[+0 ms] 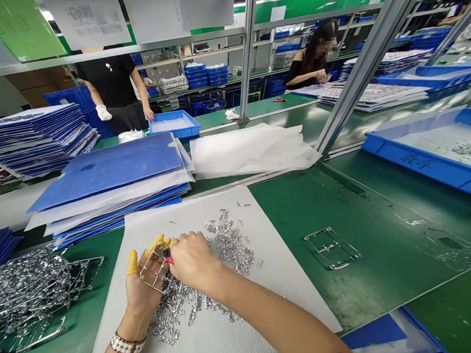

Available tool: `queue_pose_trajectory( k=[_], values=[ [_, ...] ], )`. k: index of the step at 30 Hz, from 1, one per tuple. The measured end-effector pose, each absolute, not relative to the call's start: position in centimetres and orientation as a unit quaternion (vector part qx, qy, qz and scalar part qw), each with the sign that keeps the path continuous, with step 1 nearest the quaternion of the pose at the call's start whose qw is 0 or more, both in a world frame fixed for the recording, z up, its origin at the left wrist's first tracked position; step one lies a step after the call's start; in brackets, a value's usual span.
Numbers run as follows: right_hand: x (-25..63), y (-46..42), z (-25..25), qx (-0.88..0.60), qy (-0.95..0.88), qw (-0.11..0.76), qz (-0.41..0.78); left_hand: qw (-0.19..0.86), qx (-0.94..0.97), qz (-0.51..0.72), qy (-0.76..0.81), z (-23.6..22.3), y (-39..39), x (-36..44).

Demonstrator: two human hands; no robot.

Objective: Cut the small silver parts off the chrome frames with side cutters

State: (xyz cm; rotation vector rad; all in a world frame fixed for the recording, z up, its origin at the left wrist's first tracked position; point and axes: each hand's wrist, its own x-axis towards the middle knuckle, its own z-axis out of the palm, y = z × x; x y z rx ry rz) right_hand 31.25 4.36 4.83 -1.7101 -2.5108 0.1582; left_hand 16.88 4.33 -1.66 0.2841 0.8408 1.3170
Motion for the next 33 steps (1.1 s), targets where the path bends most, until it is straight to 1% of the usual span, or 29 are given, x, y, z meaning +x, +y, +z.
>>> queue_pose_trajectory(
  k=[6, 11, 16, 26, 33],
  values=[
    [31.1, 4.6, 5.1, -0.554, -0.830, 0.034, 0.058, 0.691, 0.136, 0.600, 0.380, -1.9, 4.5, 16.7],
    [31.8, 4.3, 5.2, -0.565, -0.823, 0.036, 0.051, 0.702, 0.140, 0.585, 0.382, -0.9, 4.6, 16.7],
    [32.8, 3.6, 5.1, -0.574, -0.818, 0.017, 0.049, 0.716, 0.133, 0.576, 0.371, -0.3, 4.6, 16.8],
    [32.3, 3.4, 4.5, -0.562, -0.825, 0.006, 0.058, 0.720, 0.120, 0.572, 0.374, -0.6, 4.7, 16.4],
    [31.9, 3.4, 3.9, -0.556, -0.830, 0.011, 0.029, 0.713, 0.130, 0.576, 0.378, -0.7, 4.7, 16.4]
  ],
)
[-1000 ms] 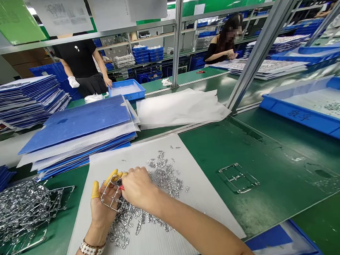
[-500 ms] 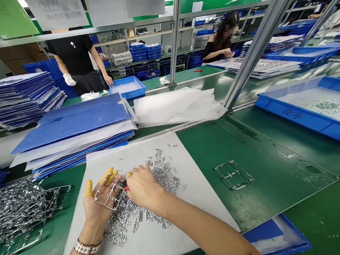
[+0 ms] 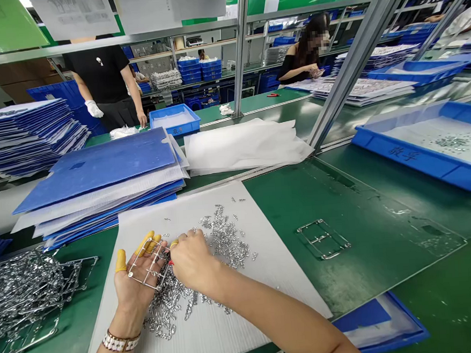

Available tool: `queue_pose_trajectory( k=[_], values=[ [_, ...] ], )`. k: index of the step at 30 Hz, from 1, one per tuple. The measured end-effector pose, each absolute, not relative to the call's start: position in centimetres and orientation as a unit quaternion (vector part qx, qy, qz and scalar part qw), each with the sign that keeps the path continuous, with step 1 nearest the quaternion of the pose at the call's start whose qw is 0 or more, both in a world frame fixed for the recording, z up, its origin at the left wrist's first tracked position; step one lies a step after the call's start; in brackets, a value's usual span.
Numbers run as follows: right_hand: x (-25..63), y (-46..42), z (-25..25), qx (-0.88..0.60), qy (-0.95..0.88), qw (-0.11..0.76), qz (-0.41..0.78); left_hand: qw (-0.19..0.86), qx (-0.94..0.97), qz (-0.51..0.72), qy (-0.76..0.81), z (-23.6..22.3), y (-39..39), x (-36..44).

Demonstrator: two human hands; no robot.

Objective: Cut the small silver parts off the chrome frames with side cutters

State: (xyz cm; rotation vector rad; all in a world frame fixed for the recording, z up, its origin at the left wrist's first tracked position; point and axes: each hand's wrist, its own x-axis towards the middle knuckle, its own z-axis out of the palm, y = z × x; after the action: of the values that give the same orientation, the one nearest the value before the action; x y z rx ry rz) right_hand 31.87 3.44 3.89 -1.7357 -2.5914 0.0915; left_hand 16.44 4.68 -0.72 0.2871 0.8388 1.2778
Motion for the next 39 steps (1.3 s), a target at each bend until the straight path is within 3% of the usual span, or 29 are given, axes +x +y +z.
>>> queue_pose_trajectory(
  k=[25, 39],
  values=[
    [30.3, 1.8, 4.4, -0.531, -0.846, -0.003, 0.053, 0.680, 0.146, 0.609, 0.381, -1.0, 4.9, 16.4],
    [33.7, 1.4, 4.3, -0.571, -0.815, 0.063, 0.079, 0.619, 0.246, 0.638, 0.386, -0.1, 4.7, 15.8]
  ],
)
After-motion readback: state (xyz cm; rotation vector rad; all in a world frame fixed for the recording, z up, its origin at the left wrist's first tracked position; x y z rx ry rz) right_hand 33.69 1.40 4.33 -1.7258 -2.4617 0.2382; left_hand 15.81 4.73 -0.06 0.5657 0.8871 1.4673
